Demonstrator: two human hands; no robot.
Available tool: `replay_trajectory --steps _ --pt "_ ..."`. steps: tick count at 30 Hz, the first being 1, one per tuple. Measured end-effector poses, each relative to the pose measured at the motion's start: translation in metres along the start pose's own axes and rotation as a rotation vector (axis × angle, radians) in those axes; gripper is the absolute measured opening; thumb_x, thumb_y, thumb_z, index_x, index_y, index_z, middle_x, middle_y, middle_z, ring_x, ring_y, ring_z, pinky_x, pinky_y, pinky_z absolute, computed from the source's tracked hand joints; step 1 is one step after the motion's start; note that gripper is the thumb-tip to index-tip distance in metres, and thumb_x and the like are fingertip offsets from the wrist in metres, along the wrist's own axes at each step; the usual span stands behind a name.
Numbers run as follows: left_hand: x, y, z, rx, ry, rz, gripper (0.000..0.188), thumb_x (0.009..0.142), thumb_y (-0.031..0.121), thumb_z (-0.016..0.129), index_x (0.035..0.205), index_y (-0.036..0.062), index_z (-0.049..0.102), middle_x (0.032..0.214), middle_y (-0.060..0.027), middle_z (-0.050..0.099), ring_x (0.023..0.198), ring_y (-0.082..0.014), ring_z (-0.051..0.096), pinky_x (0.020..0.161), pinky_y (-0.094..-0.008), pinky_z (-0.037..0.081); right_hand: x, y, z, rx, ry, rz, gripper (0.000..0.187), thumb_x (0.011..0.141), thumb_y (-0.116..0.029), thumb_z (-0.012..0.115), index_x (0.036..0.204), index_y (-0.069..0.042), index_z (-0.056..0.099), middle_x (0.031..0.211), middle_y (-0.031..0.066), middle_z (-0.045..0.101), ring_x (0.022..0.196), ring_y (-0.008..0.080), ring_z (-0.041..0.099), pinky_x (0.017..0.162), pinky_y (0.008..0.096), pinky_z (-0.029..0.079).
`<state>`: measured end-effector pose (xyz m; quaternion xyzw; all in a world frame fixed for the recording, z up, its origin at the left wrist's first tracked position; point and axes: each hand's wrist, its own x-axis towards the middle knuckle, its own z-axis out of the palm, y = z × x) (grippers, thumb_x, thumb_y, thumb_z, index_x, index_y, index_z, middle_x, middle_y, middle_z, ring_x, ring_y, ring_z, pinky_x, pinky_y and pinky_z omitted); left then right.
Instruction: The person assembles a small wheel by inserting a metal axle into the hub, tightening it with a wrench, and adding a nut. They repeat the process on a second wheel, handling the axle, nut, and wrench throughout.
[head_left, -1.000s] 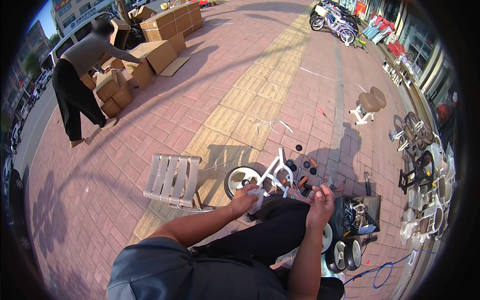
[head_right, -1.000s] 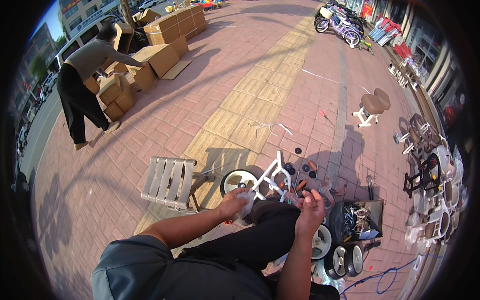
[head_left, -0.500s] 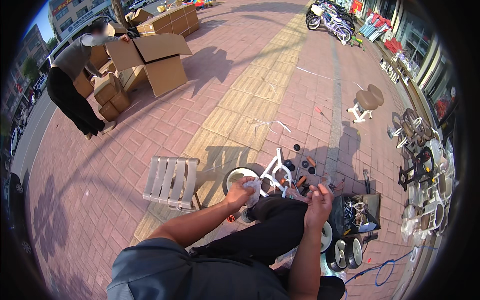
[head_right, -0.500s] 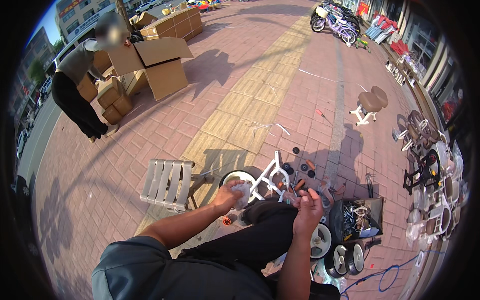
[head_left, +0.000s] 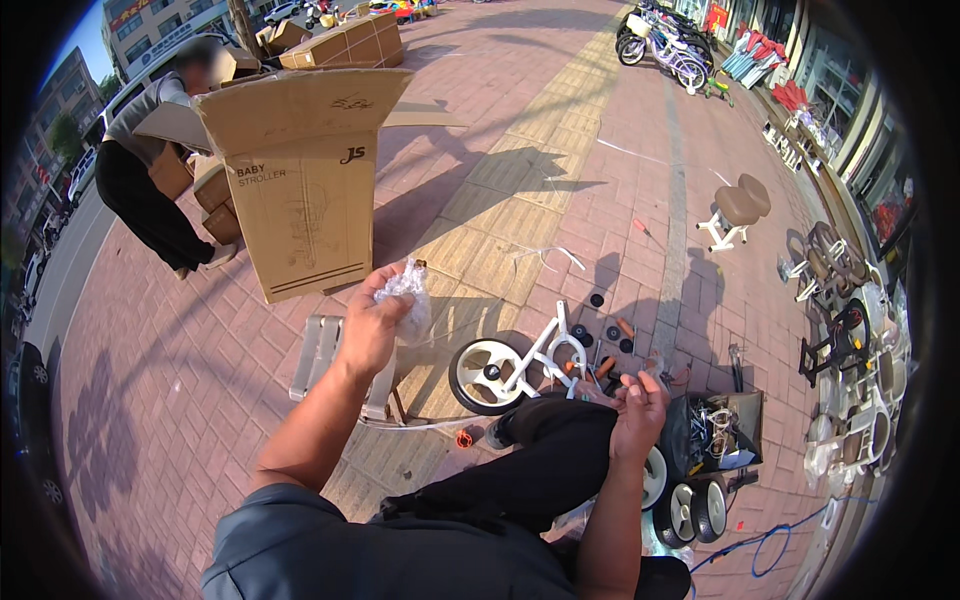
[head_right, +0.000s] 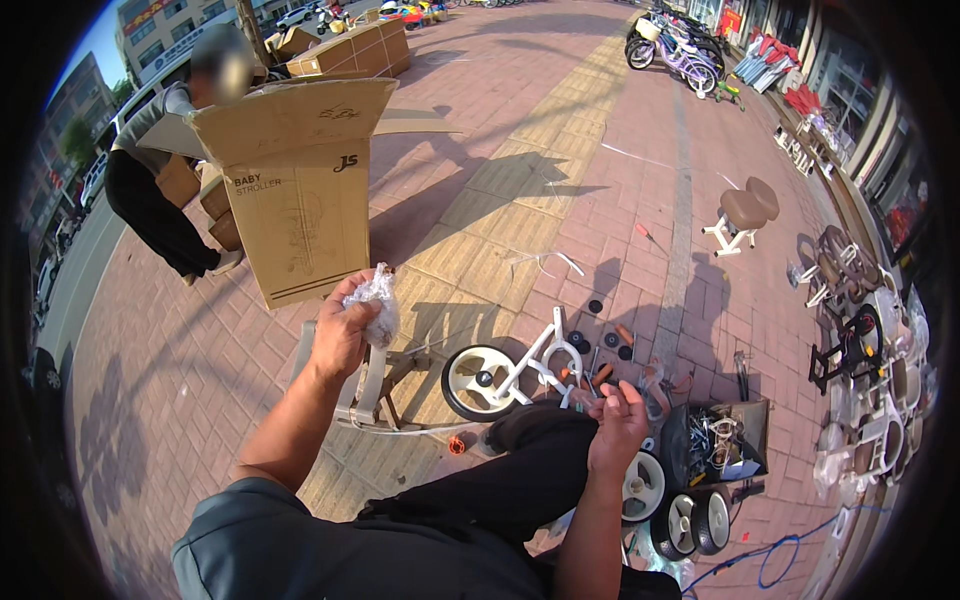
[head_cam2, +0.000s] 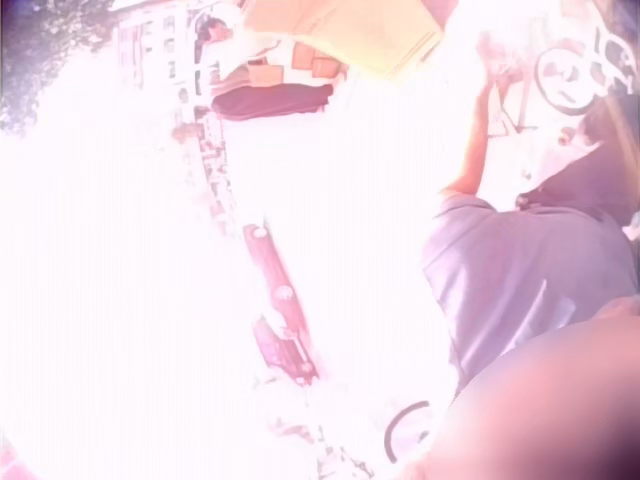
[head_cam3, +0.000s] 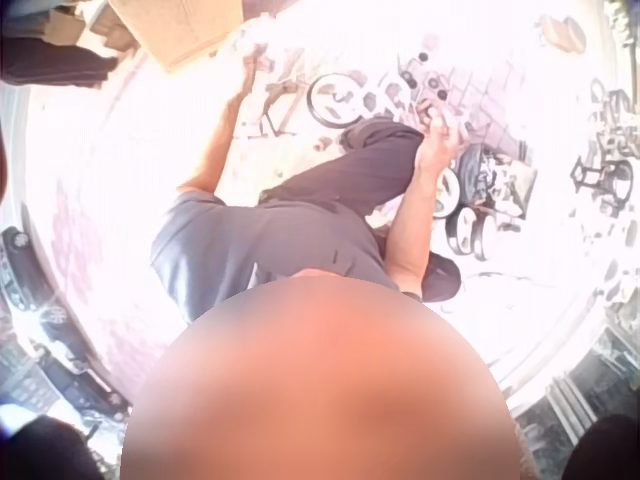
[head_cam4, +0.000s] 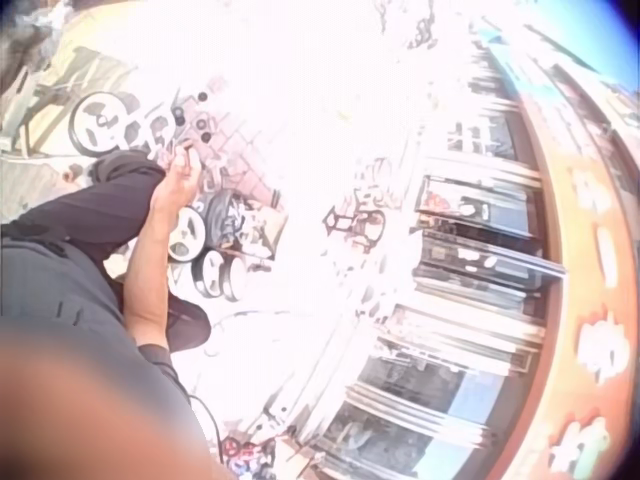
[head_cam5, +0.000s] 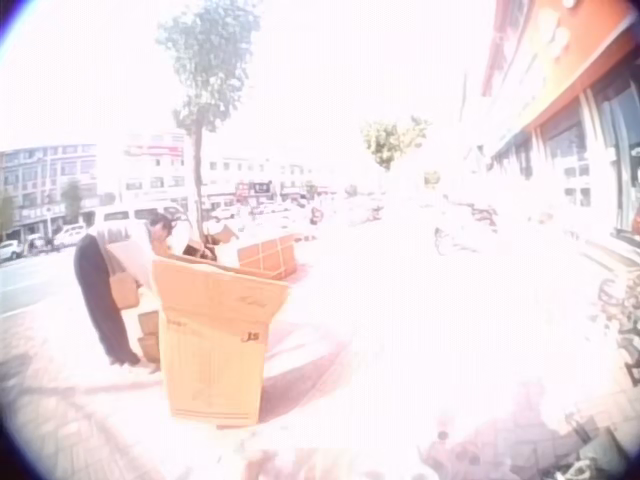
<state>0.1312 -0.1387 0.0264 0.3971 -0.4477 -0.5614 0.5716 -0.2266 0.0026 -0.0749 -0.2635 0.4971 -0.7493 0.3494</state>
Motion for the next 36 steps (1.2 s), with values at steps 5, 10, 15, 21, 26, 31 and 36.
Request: replay_trajectory --steps 5,10,15,21,26,31,36 --pt "-0.018 0.074 0.006 0.053 -0.068 0.224 0.043 0.086 0.002 0.062 0.129 -0.0019 0.055 0.115 -0.007 0.065 0.1 -0.0144 0.062 0.089 -0.0292 0.051 -0.001 0.0 0.006 -0.006 -0.007 0.0 0.038 0.097 -0.009 0.061 0.13 0.006 0.051 0.111 0.0123 0.067 0.084 0.0116 0.062 0.075 0.0266 0.054" --pt "-0.008 0.149 -0.027 0.139 0.042 0.609 0.051 0.088 0.006 0.066 0.136 -0.0033 0.05 0.124 -0.0125 0.063 0.11 -0.0181 0.063 0.098 -0.0327 0.052 0.001 0.002 0.006 -0.017 -0.027 0.018 0.039 0.097 -0.01 0.062 0.131 0.005 0.051 0.111 0.012 0.067 0.085 0.013 0.062 0.077 0.0274 0.054" --pt "0.059 0.224 -0.126 0.42 0.433 0.826 0.044 0.089 0.012 0.065 0.13 -0.0003 0.059 0.114 -0.0082 0.066 0.099 -0.0156 0.065 0.09 -0.0274 0.051 0.005 0.006 0.006 -0.004 -0.044 0.034 0.04 0.096 -0.013 0.065 0.13 0.004 0.052 0.11 0.0113 0.067 0.089 0.0139 0.061 0.083 0.0291 0.053" --pt "0.101 0.262 -0.263 0.313 1.019 0.977 0.038 0.084 0.011 0.067 0.119 -0.0038 0.064 0.107 -0.0137 0.069 0.091 -0.0214 0.069 0.08 -0.0328 0.057 0.008 0.01 0.014 -0.082 -0.049 -0.007 0.046 0.094 -0.017 0.067 0.131 0.005 0.054 0.108 0.0119 0.068 0.083 0.013 0.062 0.071 0.0265 0.052" --pt "0.098 0.273 -0.389 -0.109 1.086 0.632 0.037 0.088 0.008 0.063 0.123 -0.004 0.059 0.116 -0.0191 0.066 0.1 -0.0358 0.07 0.081 -0.0497 0.06 0.009 0.01 0.025 -0.188 -0.056 0.017 0.042 0.096 -0.015 0.063 0.131 0.005 0.053 0.109 0.0112 0.068 0.086 0.0127 0.061 0.074 0.0258 0.051" --pt "0.096 0.199 -0.461 -0.209 0.838 0.142 0.039 0.094 0.014 0.054 0.128 -0.0038 0.048 0.127 -0.0194 0.06 0.111 -0.0381 0.065 0.092 -0.0536 0.055 0.009 0.01 0.039 -0.244 -0.056 0.046 0.037 0.098 -0.01 0.059 0.131 0.004 0.052 0.111 0.0107 0.067 0.087 0.0124 0.06 0.076 0.0258 0.051" --pt "0.093 0.145 -0.463 -0.178 0.858 0.041 0.035 0.093 0.013 0.052 0.123 -0.0052 0.05 0.119 -0.0191 0.061 0.105 -0.0366 0.065 0.087 -0.0524 0.056 0.009 0.011 0.046 -0.341 -0.045 0.044 0.04 0.097 -0.011 0.06 0.133 0.004 0.051 0.112 0.0109 0.067 0.087 0.0124 0.061 0.076 0.0254 0.052"
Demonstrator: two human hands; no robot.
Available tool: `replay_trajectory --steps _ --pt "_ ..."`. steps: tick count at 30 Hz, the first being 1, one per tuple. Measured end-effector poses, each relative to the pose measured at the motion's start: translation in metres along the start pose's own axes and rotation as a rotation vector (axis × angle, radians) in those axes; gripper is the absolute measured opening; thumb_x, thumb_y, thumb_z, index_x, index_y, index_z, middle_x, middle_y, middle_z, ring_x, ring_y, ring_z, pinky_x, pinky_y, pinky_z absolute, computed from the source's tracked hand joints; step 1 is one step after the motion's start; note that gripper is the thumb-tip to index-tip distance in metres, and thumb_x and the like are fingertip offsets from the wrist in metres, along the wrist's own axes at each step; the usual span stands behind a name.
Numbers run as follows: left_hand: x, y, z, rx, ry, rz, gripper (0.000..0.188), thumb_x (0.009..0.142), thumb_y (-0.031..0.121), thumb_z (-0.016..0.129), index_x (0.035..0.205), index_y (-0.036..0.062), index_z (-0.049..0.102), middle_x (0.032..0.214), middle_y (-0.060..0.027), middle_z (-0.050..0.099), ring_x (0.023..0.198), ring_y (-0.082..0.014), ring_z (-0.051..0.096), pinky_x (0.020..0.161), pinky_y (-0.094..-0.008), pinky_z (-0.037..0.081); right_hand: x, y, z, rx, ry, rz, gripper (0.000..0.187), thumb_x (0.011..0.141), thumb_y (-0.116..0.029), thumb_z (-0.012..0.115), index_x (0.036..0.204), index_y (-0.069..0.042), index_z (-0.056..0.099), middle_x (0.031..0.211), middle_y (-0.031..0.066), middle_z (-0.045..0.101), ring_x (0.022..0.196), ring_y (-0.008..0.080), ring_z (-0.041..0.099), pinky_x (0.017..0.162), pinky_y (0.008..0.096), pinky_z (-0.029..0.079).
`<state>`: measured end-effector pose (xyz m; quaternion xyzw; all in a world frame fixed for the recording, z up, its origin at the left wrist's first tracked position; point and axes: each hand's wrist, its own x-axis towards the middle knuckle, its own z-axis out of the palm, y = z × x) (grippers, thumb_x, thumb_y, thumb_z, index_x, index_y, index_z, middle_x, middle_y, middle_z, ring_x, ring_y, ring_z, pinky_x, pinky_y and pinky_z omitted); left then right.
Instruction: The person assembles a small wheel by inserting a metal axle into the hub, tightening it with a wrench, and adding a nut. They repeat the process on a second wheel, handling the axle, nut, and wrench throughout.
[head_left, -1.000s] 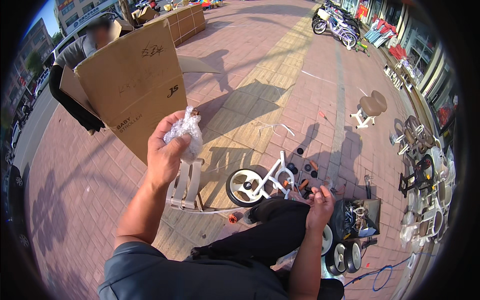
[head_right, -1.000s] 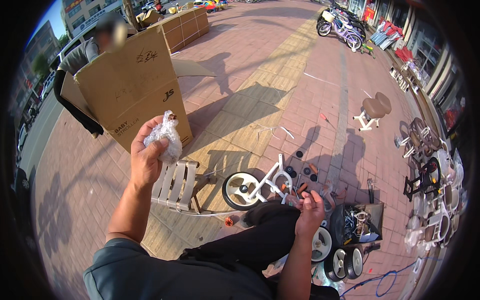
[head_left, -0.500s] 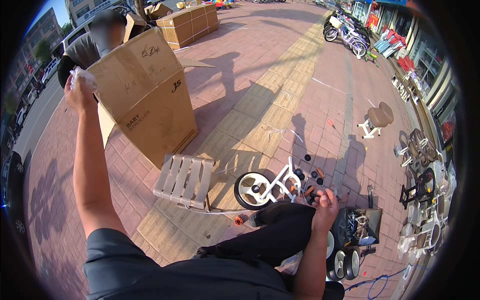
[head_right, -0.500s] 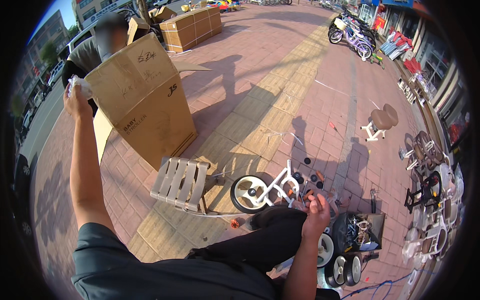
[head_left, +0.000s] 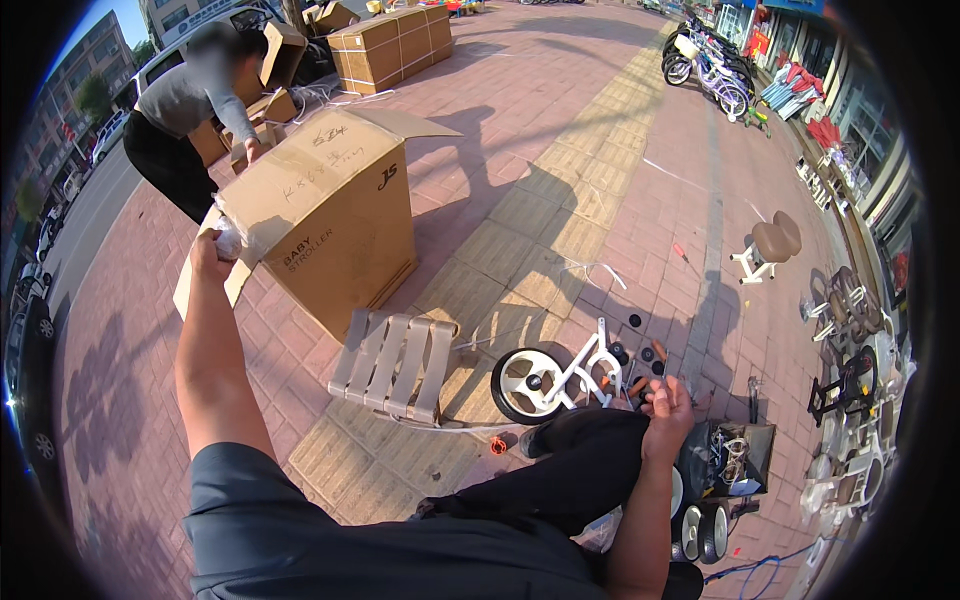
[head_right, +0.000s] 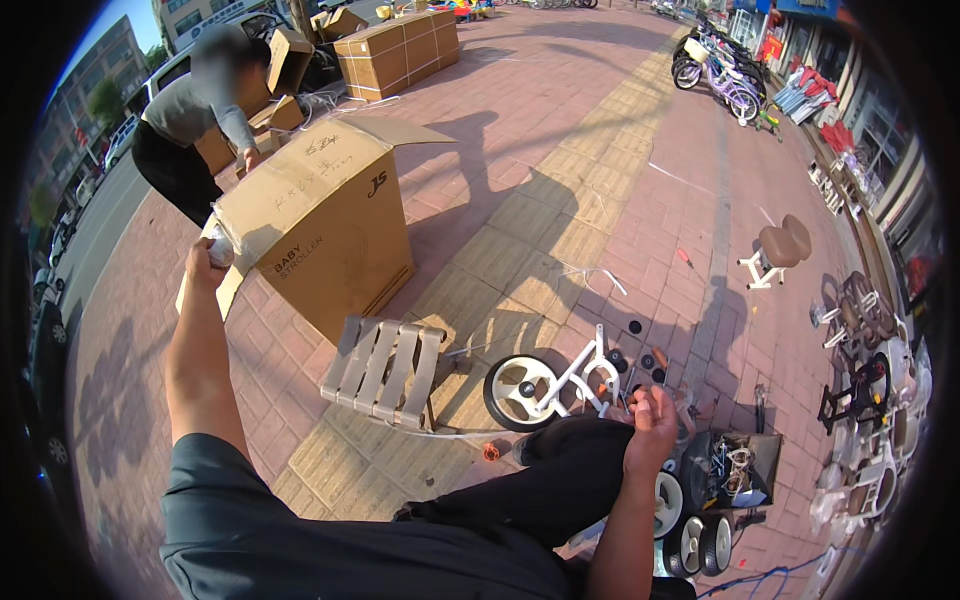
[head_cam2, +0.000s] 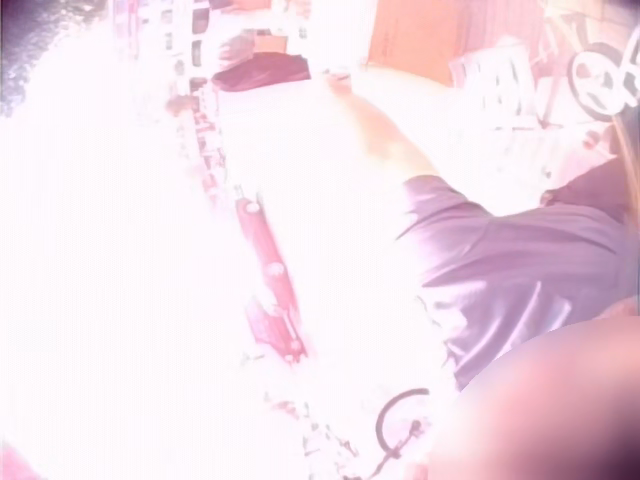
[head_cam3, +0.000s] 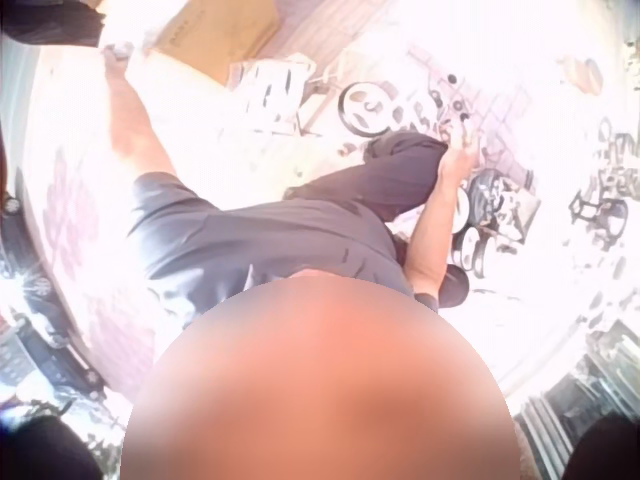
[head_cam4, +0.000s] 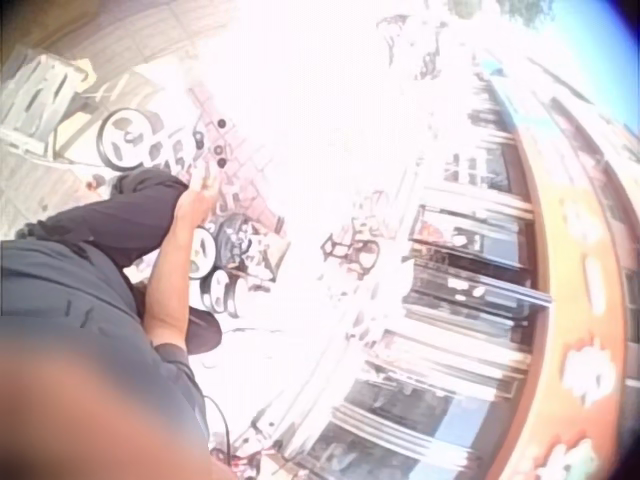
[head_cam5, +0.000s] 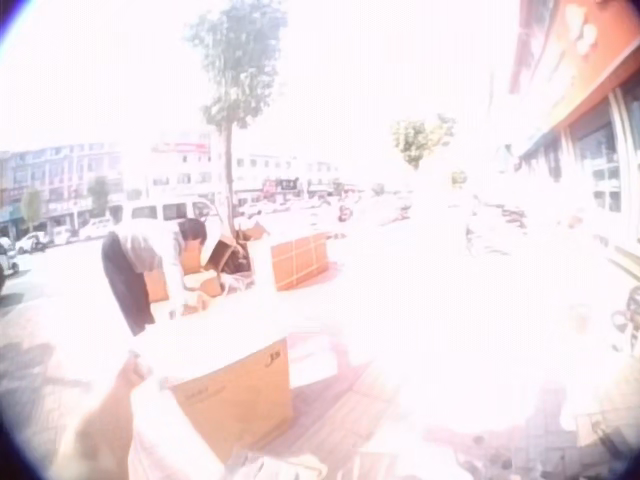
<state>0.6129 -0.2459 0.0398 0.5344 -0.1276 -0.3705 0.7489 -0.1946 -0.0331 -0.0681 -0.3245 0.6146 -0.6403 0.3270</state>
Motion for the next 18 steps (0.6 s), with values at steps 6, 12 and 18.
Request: replay_trajectory --steps 6,12,18 --pt "0.0 -0.021 0.009 0.149 -0.266 -0.043 0.037 0.093 0.015 0.051 0.124 -0.0054 0.049 0.113 -0.0189 0.061 0.099 -0.0349 0.063 0.084 -0.0508 0.053 0.0 0.003 0.002 -0.012 -0.009 -0.008 0.039 0.097 -0.007 0.061 0.133 0.004 0.05 0.112 0.0102 0.066 0.088 0.0115 0.061 0.078 0.0244 0.052" --pt "-0.008 -0.02 0.017 0.012 -0.416 -0.019 0.041 0.092 0.014 0.05 0.129 -0.0035 0.051 0.113 -0.0146 0.065 0.095 -0.028 0.066 0.084 -0.0421 0.056 -0.003 0.003 0.012 -0.043 -0.028 -0.04 0.037 0.097 -0.005 0.061 0.132 0.003 0.051 0.112 0.0092 0.065 0.09 0.0117 0.061 0.081 0.0252 0.052" --pt "-0.064 -0.015 0.068 -0.073 -0.615 0.239 0.052 0.084 0.008 0.053 0.135 0.0007 0.052 0.119 -0.0122 0.064 0.091 -0.0232 0.066 0.079 -0.0368 0.058 -0.006 -0.004 0.018 -0.113 -0.07 -0.042 0.04 0.097 -0.007 0.062 0.133 0.004 0.051 0.113 0.0099 0.064 0.096 0.0137 0.061 0.087 0.0273 0.051"
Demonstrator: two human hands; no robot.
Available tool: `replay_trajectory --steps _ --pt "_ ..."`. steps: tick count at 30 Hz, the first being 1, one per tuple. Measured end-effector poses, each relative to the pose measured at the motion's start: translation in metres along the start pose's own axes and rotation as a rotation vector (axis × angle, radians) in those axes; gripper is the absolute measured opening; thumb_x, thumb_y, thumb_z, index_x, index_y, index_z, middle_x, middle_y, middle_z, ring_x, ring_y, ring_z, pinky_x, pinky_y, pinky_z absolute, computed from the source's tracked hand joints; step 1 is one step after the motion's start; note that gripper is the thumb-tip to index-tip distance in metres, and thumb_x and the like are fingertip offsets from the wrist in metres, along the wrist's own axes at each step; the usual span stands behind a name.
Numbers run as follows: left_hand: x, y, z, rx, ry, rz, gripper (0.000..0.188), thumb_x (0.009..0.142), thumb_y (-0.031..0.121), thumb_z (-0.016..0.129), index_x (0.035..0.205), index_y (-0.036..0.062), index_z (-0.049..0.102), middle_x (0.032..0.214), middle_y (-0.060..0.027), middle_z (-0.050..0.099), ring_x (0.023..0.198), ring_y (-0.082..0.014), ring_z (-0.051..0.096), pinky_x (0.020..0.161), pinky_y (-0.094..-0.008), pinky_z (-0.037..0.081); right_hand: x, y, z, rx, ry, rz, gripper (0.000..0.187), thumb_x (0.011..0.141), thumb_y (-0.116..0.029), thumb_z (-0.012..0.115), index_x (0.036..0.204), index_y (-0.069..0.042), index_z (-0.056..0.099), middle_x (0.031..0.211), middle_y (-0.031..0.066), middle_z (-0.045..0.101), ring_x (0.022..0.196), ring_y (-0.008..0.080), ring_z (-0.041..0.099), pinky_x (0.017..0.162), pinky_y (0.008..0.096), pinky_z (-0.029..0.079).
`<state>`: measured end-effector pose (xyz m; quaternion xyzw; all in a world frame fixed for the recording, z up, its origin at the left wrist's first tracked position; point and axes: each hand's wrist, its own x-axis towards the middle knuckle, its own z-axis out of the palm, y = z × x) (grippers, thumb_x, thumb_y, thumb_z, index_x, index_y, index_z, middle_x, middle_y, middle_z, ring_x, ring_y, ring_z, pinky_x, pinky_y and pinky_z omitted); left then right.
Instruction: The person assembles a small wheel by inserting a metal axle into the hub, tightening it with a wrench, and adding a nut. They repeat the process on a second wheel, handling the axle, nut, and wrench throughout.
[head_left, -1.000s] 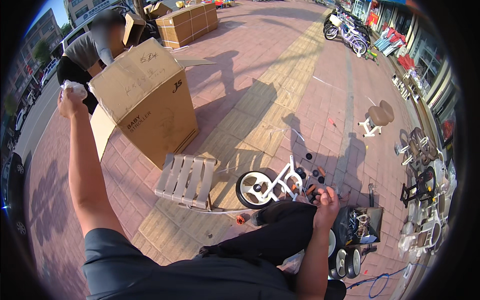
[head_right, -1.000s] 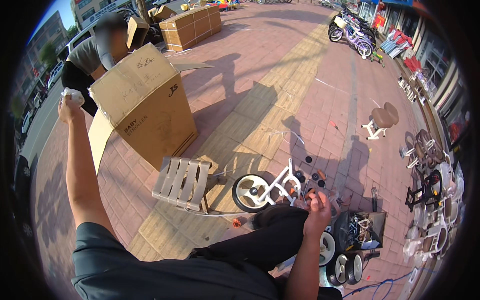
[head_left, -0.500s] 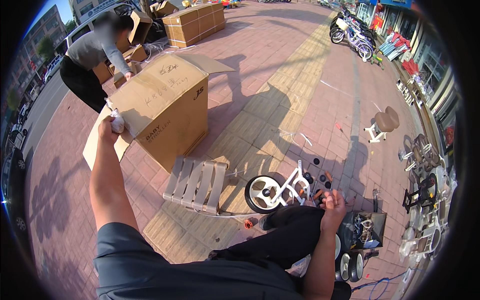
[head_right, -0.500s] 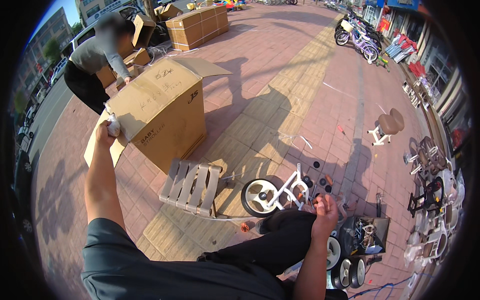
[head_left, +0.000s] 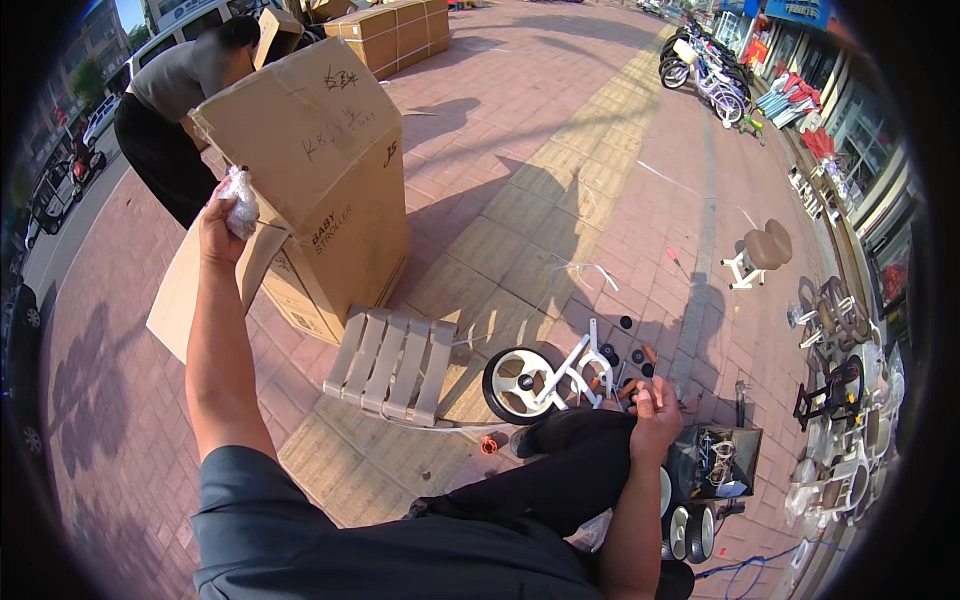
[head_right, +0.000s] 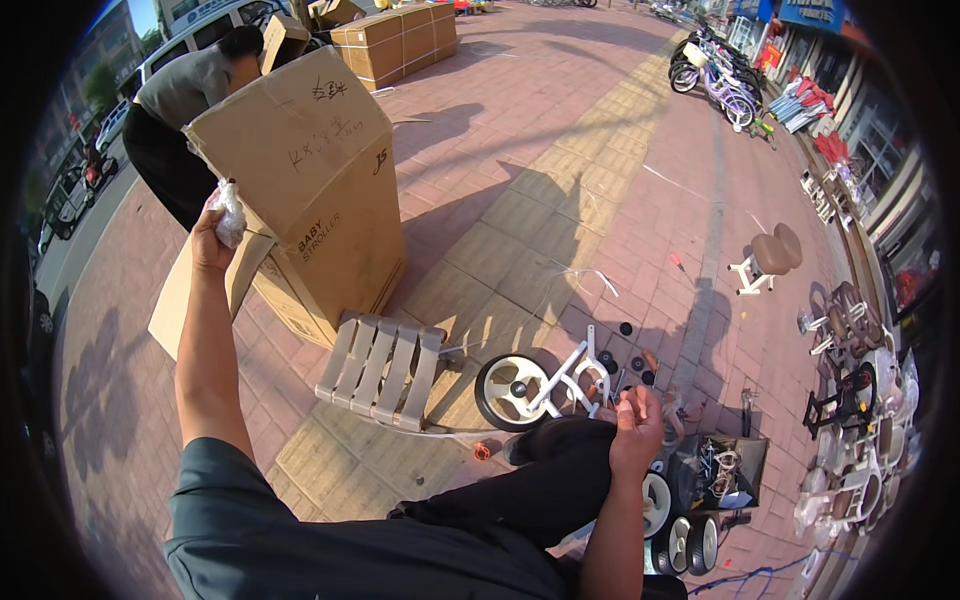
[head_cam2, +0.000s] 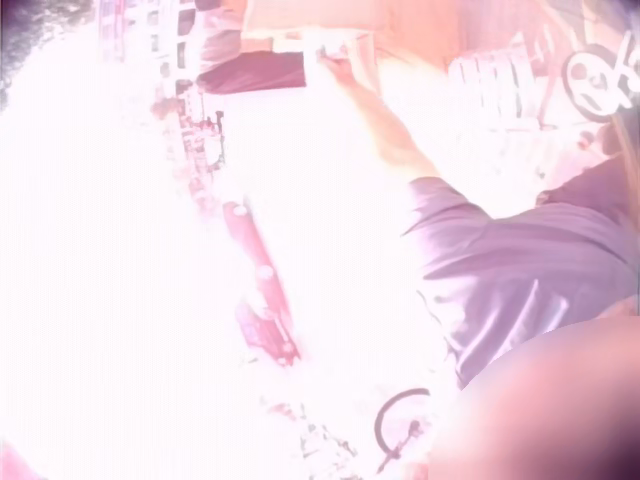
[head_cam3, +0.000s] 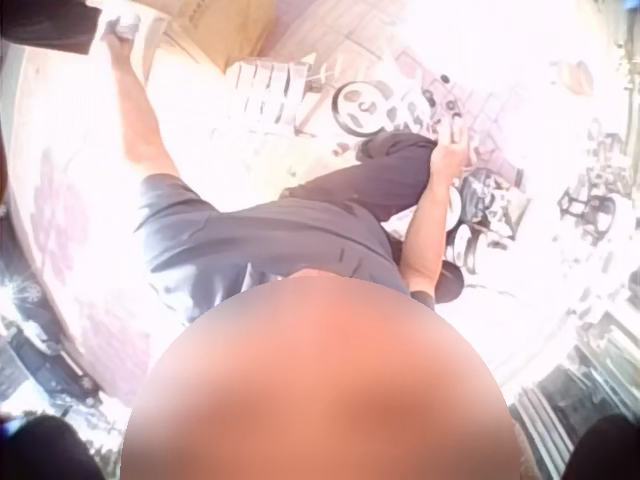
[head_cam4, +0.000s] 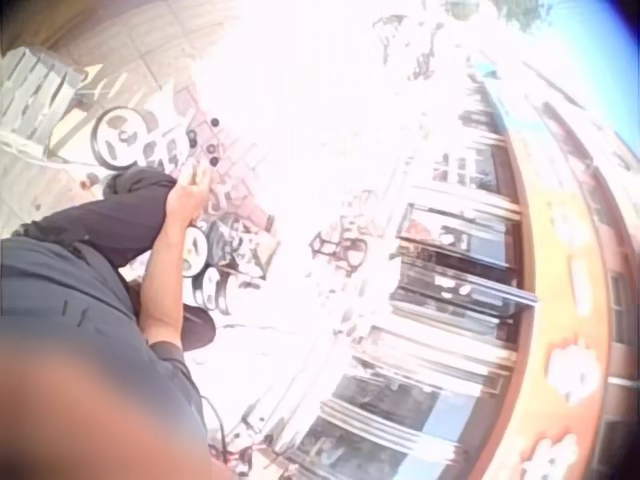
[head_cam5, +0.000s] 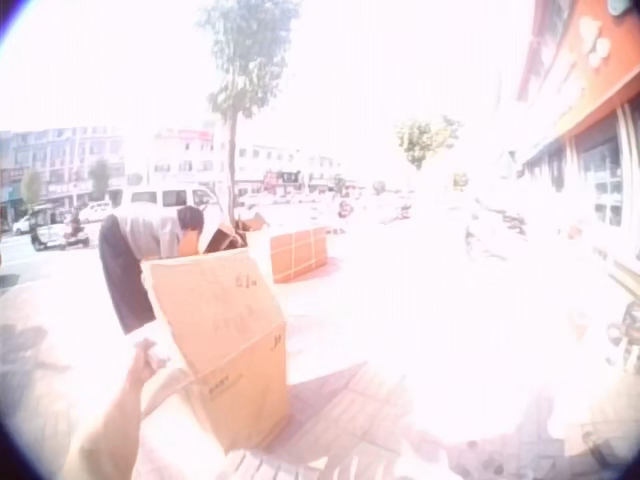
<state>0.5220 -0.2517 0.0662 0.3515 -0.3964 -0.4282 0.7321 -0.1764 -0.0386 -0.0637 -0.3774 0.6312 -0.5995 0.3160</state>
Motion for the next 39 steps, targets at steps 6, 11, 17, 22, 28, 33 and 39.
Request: replay_trajectory --steps 6,11,17,22,28,33,39 --pt "-0.006 0.003 0.059 -0.048 -0.478 -0.218 0.058 0.07 0.017 0.068 0.123 -0.0028 0.053 0.111 -0.019 0.063 0.089 -0.0271 0.068 0.059 -0.0346 0.062 -0.002 -0.002 0.0 0.007 0.001 -0.026 0.045 0.095 -0.013 0.066 0.134 0.004 0.051 0.114 0.0098 0.063 0.1 0.0143 0.06 0.088 0.0281 0.051" --pt "0.036 -0.055 0.03 0.174 0.172 -0.57 0.041 0.085 0.013 0.058 0.122 -0.0051 0.059 0.104 -0.0162 0.07 0.084 -0.029 0.071 0.069 -0.0436 0.059 -0.004 -0.003 -0.002 -0.026 -0.003 -0.021 0.049 0.094 -0.017 0.068 0.135 0.005 0.05 0.115 0.0108 0.062 0.1 0.0152 0.06 0.087 0.0288 0.051" --pt "0.06 -0.098 0.008 1.623 -0.319 -0.466 0.029 0.088 0.024 0.062 0.107 0.0067 0.075 0.107 -0.0127 0.073 0.088 -0.0272 0.069 0.077 -0.0438 0.056 -0.006 -0.002 -0.002 -0.025 -0.002 -0.016 0.051 0.094 -0.02 0.068 0.134 0.005 0.05 0.115 0.0123 0.063 0.102 0.0156 0.061 0.088 0.0278 0.051" --pt "0.044 -0.109 0.023 1.982 0.113 -0.314 0.051 0.088 0.038 0.065 0.134 0.0157 0.063 0.127 -0.0114 0.066 0.114 -0.0318 0.061 0.093 -0.047 0.047 -0.007 -0.002 0.003 -0.029 0.003 -0.093 0.048 0.093 -0.019 0.067 0.133 0.003 0.052 0.11 0.0107 0.068 0.092 0.0123 0.063 0.074 0.0243 0.052" --pt "0.025 -0.077 0.049 1.823 0.358 -0.12 0.072 0.081 0.044 0.066 0.146 0.0175 0.051 0.163 -0.014 0.028 0.152 -0.0315 0.021 0.119 -0.0595 0.018 -0.01 -0.007 0.005 -0.041 0.048 0.0 0.045 0.092 -0.009 0.062 0.133 0.005 0.052 0.114 0.0132 0.065 0.094 0.0133 0.063 0.08 0.025 0.052" --pt "-0.021 -0.069 0.046 1.654 0.787 -0.43 0.081 0.08 0.032 0.063 0.155 0.0222 0.031 0.165 -0.0223 0.009 0.15 -0.0445 0.017 0.115 -0.0644 0.023 -0.009 -0.007 0.007 0.031 -0.024 -0.026 0.045 0.092 -0.009 0.062 0.133 0.005 0.052 0.112 0.0126 0.065 0.095 0.0136 0.062 0.08 0.0253 0.052" --pt "-0.065 -0.093 0.037 1.223 0.878 -0.302 0.075 0.083 0.032 0.065 0.152 0.0359 0.035 0.159 -0.0253 0.017 0.143 -0.0508 0.025 0.112 -0.0658 0.029 -0.003 -0.004 0.008 0.039 -0.037 -0.086 0.047 0.092 -0.011 0.065 0.135 0.005 0.051 0.113 0.0133 0.066 0.095 0.0135 0.062 0.079 0.025 0.051"
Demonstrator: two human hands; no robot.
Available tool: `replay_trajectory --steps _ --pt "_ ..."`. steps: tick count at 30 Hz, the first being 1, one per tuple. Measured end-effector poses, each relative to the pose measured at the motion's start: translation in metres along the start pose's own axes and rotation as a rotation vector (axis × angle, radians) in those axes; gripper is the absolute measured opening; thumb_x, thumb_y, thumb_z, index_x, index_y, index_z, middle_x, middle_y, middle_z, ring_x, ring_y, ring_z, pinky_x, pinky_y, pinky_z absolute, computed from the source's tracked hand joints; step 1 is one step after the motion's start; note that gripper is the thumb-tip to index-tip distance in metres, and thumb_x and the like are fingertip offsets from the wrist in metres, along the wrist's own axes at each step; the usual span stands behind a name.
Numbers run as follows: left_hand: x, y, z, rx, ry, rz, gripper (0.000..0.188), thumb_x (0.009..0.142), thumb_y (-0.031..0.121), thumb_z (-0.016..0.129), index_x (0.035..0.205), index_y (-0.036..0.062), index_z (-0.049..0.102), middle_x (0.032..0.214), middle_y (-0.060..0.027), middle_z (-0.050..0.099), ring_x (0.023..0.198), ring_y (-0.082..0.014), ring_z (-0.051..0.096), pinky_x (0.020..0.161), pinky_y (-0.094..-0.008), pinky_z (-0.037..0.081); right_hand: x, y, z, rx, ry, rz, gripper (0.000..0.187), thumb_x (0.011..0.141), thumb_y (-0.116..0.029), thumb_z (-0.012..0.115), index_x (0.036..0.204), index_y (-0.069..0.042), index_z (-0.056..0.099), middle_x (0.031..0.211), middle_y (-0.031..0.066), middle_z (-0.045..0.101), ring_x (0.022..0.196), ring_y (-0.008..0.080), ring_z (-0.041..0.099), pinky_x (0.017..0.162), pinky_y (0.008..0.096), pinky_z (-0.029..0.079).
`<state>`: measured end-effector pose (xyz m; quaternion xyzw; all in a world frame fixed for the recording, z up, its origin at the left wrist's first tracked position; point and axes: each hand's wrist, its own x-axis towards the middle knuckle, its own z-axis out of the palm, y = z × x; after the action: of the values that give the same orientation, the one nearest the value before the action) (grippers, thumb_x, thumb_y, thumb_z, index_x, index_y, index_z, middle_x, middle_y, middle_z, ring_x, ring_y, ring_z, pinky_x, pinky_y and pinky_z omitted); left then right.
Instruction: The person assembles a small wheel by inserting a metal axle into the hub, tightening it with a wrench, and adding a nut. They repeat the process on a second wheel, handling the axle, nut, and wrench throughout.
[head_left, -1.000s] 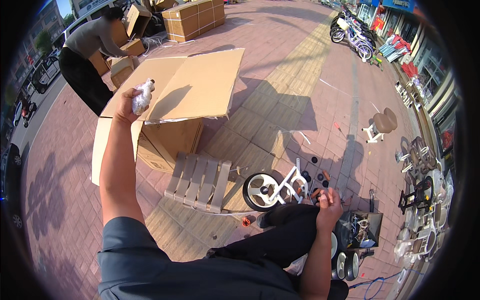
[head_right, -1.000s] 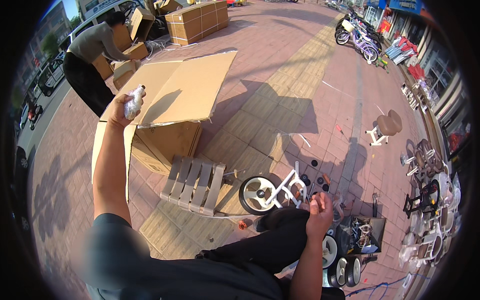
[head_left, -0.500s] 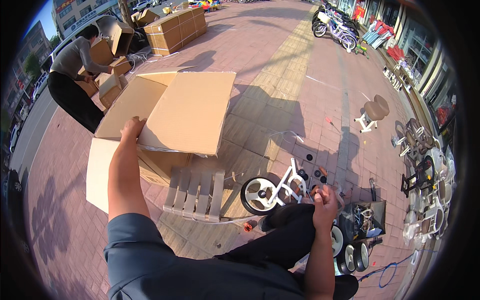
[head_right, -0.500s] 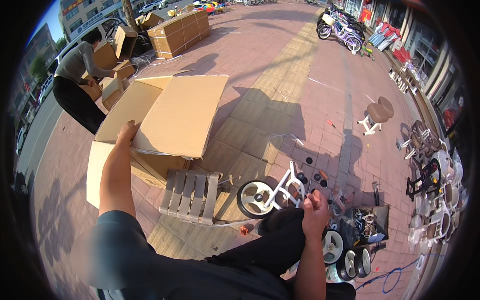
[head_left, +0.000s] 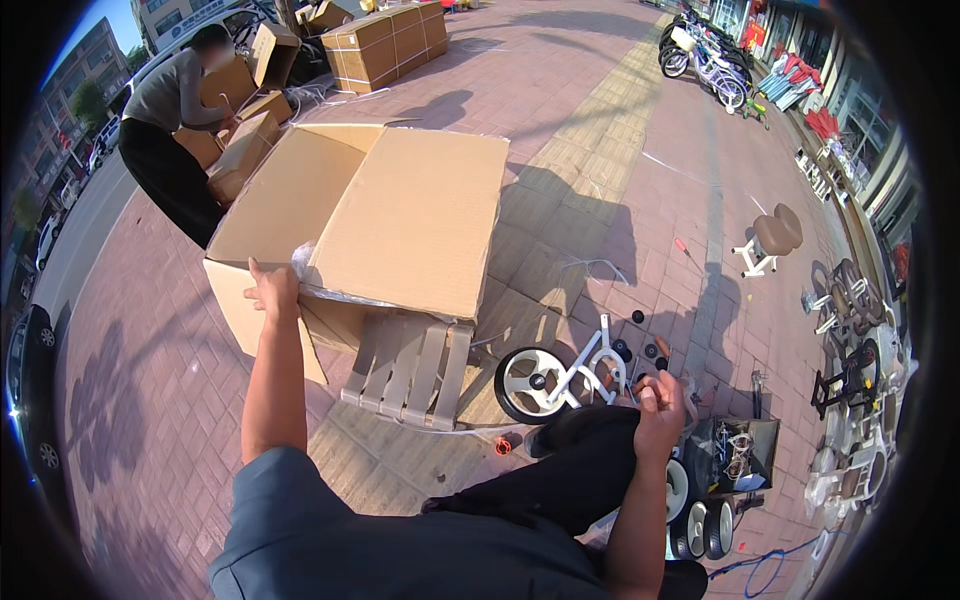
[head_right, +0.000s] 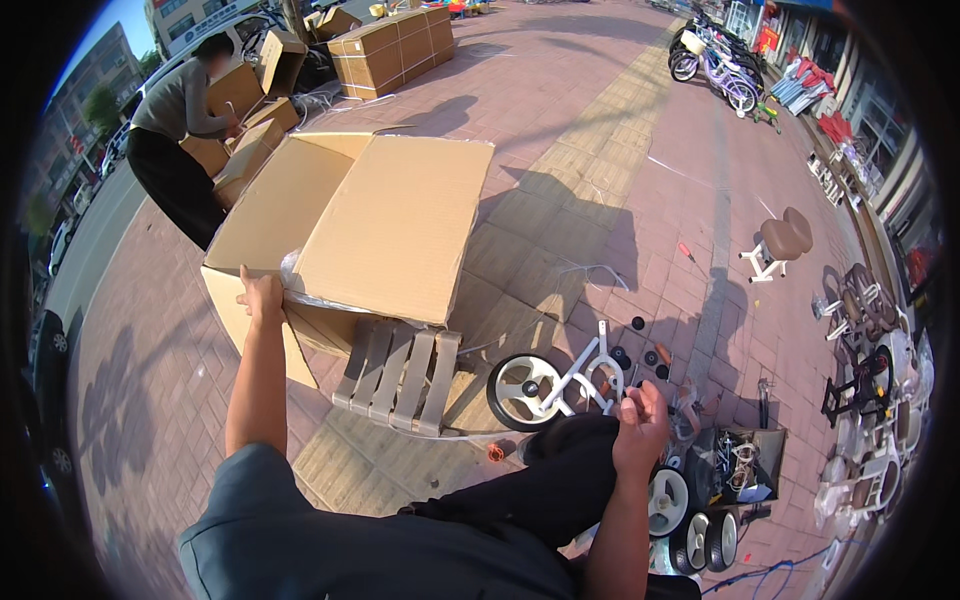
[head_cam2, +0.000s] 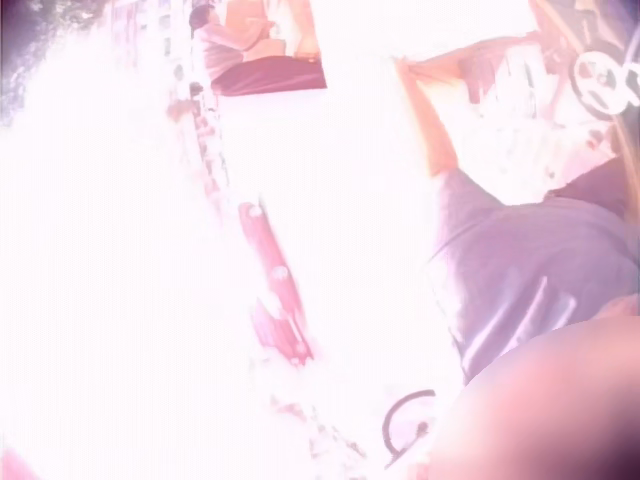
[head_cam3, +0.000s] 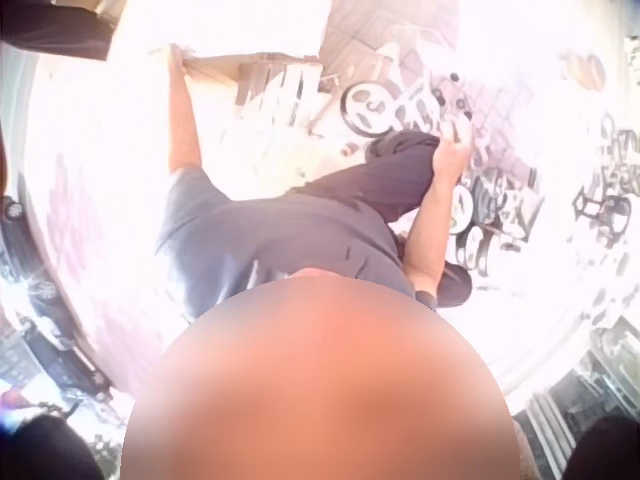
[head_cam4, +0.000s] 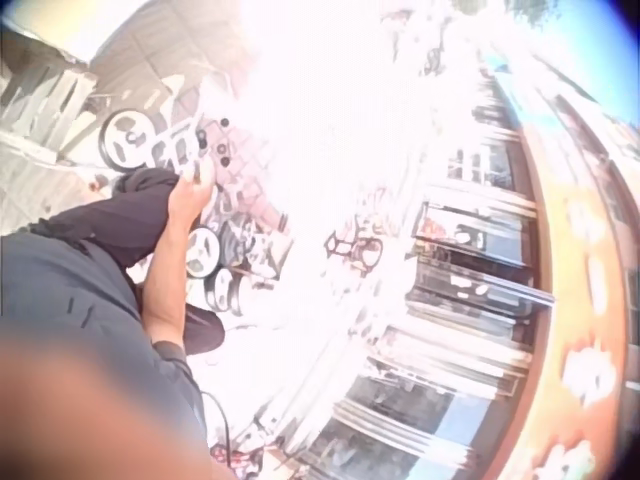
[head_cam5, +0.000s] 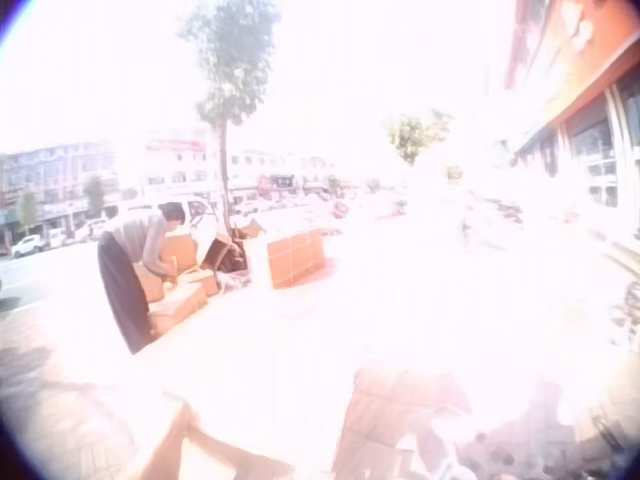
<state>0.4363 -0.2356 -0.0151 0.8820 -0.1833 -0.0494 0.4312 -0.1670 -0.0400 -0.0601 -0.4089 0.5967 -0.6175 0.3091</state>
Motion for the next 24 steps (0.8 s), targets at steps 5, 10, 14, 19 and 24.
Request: replay_trajectory --steps 5,10,14,19,24 --pt "-0.025 0.01 -0.009 0.627 -0.139 0.795 0.038 0.082 0.016 0.058 0.113 0.0264 0.076 0.149 -0.0139 0.05 0.136 -0.0394 0.044 0.105 -0.0749 0.027 -0.004 0.003 0.003 -0.034 0.001 0.008 0.045 0.095 -0.01 0.063 0.135 0.004 0.051 0.116 0.0136 0.066 0.101 0.015 0.062 0.089 0.0275 0.049" --pt "0.027 0.08 0.016 1.302 -0.896 1.055 0.041 0.08 0.02 0.056 0.113 0.0032 0.072 0.12 -0.0155 0.07 0.114 -0.0342 0.064 0.098 -0.0378 0.047 -0.006 0.002 0.003 -0.06 0.001 -0.051 0.044 0.094 -0.008 0.062 0.135 0.005 0.051 0.115 0.0137 0.067 0.1 0.016 0.063 0.089 0.0288 0.05" --pt "0.027 0.091 0.031 1.315 -0.911 1.035 0.042 0.083 0.024 0.054 0.117 0.0073 0.073 0.128 -0.0166 0.066 0.124 -0.0336 0.059 0.103 -0.0415 0.044 -0.008 0.002 0.001 -0.009 0.046 -0.053 0.043 0.093 -0.007 0.062 0.134 0.005 0.052 0.113 0.014 0.068 0.097 0.0162 0.064 0.088 0.0286 0.05" --pt "-0.018 0.078 0.027 1.34 -1.137 0.823 0.039 0.088 0.027 0.056 0.118 0.0077 0.072 0.129 -0.0176 0.065 0.125 -0.0347 0.057 0.103 -0.0441 0.043 -0.008 0.004 -0.001 -0.007 0.047 -0.05 0.043 0.093 -0.005 0.061 0.133 0.006 0.051 0.113 0.0141 0.068 0.098 0.0163 0.065 0.087 0.0283 0.051" --pt "-0.014 0.059 0.06 1.183 -0.666 0.941 0.041 0.092 0.028 0.057 0.126 0.0094 0.069 0.142 -0.0172 0.056 0.136 -0.0334 0.048 0.11 -0.0447 0.037 -0.009 0.001 -0.003 0.059 0.005 -0.028 0.041 0.095 -0.006 0.061 0.133 0.005 0.051 0.114 0.0131 0.067 0.098 0.0147 0.064 0.086 0.0277 0.052"
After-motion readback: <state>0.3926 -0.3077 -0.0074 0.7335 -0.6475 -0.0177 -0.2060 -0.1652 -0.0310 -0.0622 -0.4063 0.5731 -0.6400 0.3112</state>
